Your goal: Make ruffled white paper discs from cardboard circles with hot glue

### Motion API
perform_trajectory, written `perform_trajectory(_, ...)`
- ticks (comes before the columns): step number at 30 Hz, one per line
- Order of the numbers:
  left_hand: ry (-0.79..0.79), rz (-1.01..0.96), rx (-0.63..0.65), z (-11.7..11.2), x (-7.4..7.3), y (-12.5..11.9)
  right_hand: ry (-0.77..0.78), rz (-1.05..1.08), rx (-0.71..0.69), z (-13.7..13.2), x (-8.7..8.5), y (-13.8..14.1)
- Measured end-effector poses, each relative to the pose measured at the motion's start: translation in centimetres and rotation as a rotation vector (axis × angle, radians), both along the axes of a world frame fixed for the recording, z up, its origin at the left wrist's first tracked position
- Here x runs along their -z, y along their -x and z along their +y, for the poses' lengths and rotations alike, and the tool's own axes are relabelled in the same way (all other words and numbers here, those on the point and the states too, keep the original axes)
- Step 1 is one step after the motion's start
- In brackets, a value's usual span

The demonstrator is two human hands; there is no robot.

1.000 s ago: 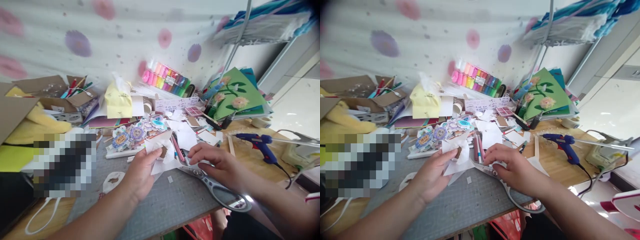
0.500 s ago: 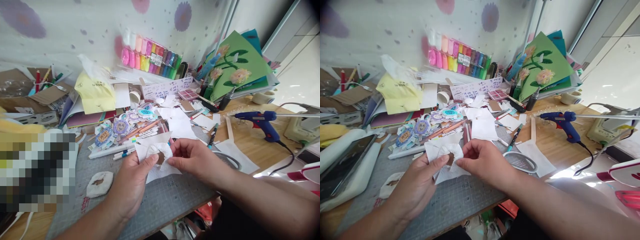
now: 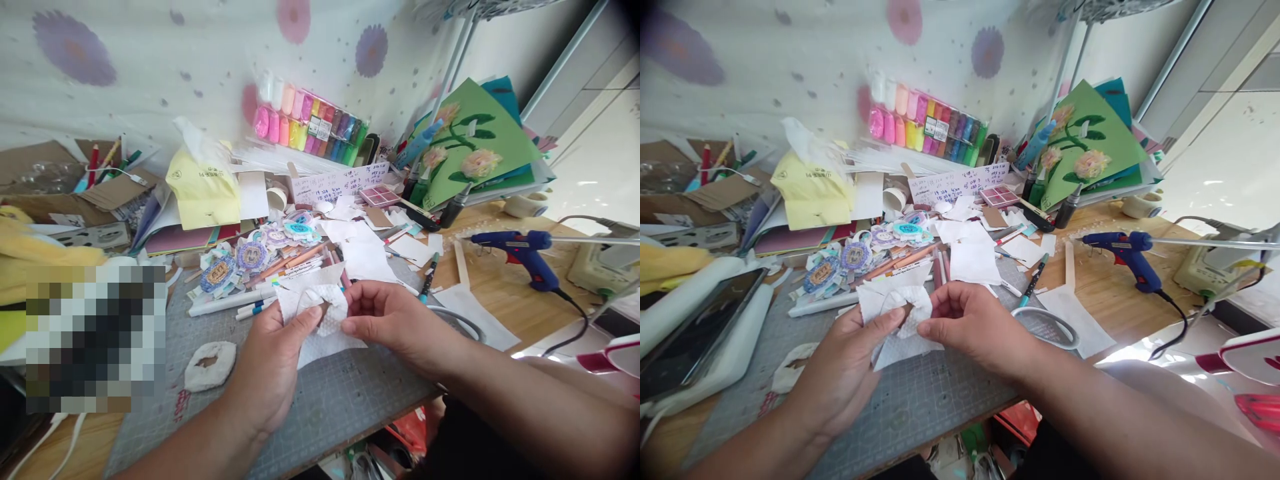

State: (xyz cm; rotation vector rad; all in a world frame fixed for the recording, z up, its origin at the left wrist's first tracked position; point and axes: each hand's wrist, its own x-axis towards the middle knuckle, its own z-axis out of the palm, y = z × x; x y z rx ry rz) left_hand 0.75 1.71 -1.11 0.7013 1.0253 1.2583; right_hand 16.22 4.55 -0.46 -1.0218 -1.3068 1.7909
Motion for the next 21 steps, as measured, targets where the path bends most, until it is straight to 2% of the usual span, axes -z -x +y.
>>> perform_trajectory(6, -0.001, 0.003, -0.002, -0.2, 0.4, -0.1, -0.077, -0.057, 0.069, -0.1, 0.7, 0.8)
perform_trajectory(15, -0.088, 0.142, -0.039, -0.6, 0.8, 0.0, -0.269, -0.386, 0.194, -1.0, 1.1, 2.3)
perform_trajectory(18, -0.066, 0.104, -0.039, -0.5, 0.6, 0.1, -0.261, -0.342, 0.165, -1.0, 0.7, 2.0)
perform_trajectory(21, -0.044, 0.055, -0.023, -0.4, 0.5, 0.1, -0.211, -0.193, 0.125, -0.8, 0.5, 1.3)
